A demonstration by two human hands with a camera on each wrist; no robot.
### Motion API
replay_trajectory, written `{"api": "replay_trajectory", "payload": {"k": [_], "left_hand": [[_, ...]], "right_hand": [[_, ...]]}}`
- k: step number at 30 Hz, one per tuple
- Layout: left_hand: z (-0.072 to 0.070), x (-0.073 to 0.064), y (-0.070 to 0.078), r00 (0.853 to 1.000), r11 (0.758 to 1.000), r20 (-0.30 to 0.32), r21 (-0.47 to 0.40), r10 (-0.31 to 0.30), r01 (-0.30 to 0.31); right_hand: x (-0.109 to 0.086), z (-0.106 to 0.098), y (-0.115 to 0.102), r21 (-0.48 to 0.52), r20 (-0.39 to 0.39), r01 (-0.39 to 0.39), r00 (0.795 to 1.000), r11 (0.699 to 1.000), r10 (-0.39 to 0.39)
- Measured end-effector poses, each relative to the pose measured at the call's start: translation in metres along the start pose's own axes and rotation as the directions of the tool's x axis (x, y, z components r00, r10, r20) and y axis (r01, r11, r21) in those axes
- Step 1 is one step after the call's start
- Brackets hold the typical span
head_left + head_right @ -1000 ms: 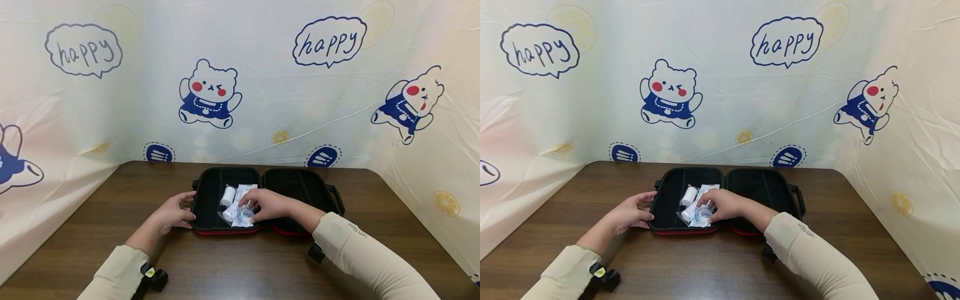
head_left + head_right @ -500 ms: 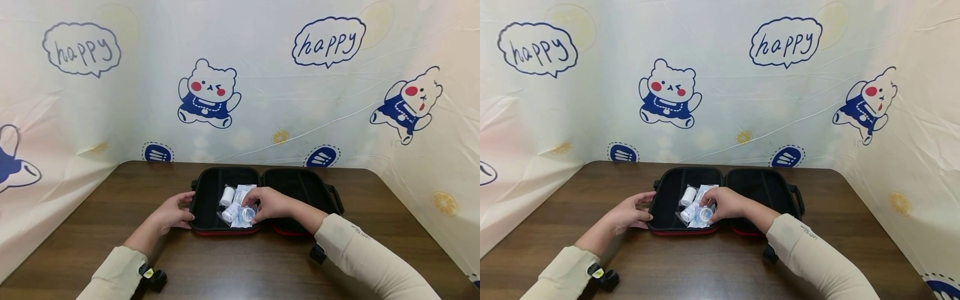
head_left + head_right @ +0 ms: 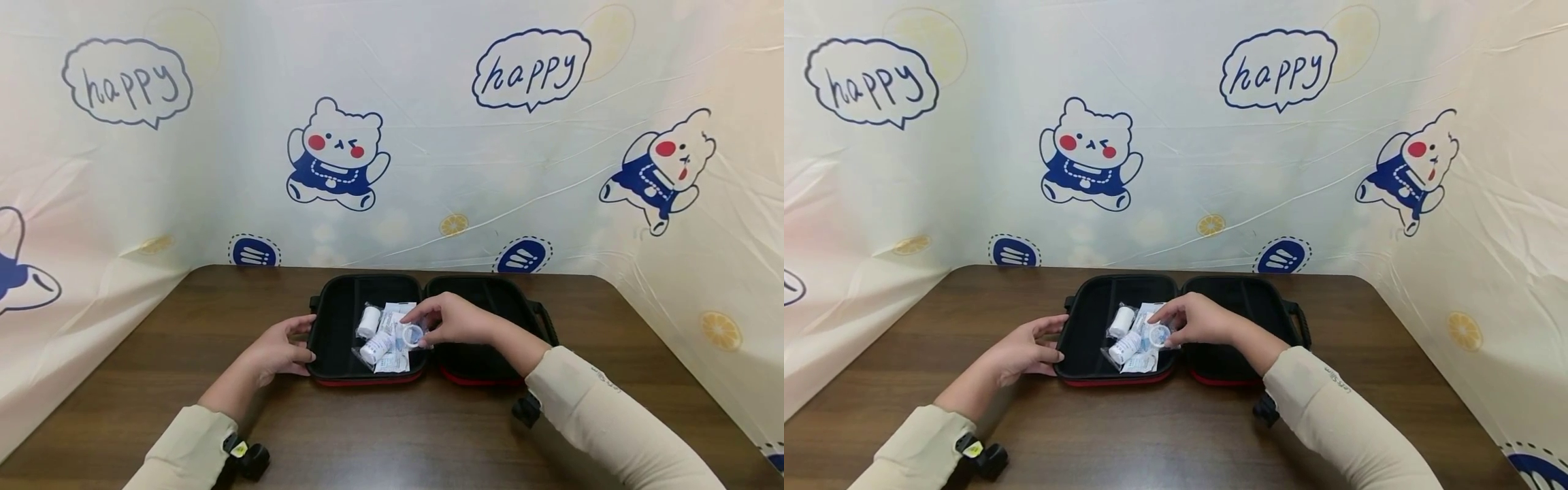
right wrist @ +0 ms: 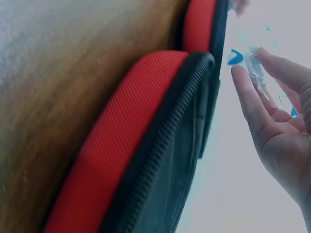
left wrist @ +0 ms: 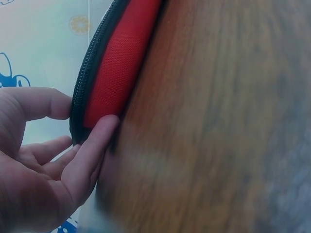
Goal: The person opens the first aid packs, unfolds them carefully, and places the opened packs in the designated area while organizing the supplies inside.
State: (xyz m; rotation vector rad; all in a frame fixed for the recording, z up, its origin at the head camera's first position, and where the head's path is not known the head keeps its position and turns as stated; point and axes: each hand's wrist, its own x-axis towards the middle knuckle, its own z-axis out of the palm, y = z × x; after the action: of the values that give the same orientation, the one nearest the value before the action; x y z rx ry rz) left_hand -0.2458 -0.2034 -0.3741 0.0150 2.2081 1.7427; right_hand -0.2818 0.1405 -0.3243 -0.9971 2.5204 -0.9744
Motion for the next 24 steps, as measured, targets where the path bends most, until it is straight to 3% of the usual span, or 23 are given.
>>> {"api": "replay_trajectory", "payload": {"k": [18, 24], "left_hand": [[0.000, -0.001, 0.001, 1.000, 1.000, 0.004, -0.013, 0.003, -0.003], [0.000, -0.001, 0.000, 1.000, 1.000, 0.004, -0.017, 0.000, 0.000]], "right_hand": [[-0.016, -0.044, 0.031, 0.275, -0.170, -0.043, 0.981, 0.961, 0.092], [-0.019, -0.052, 0.039, 0.370, -0.205, -0.055, 0.969, 0.927, 0.140]]}}
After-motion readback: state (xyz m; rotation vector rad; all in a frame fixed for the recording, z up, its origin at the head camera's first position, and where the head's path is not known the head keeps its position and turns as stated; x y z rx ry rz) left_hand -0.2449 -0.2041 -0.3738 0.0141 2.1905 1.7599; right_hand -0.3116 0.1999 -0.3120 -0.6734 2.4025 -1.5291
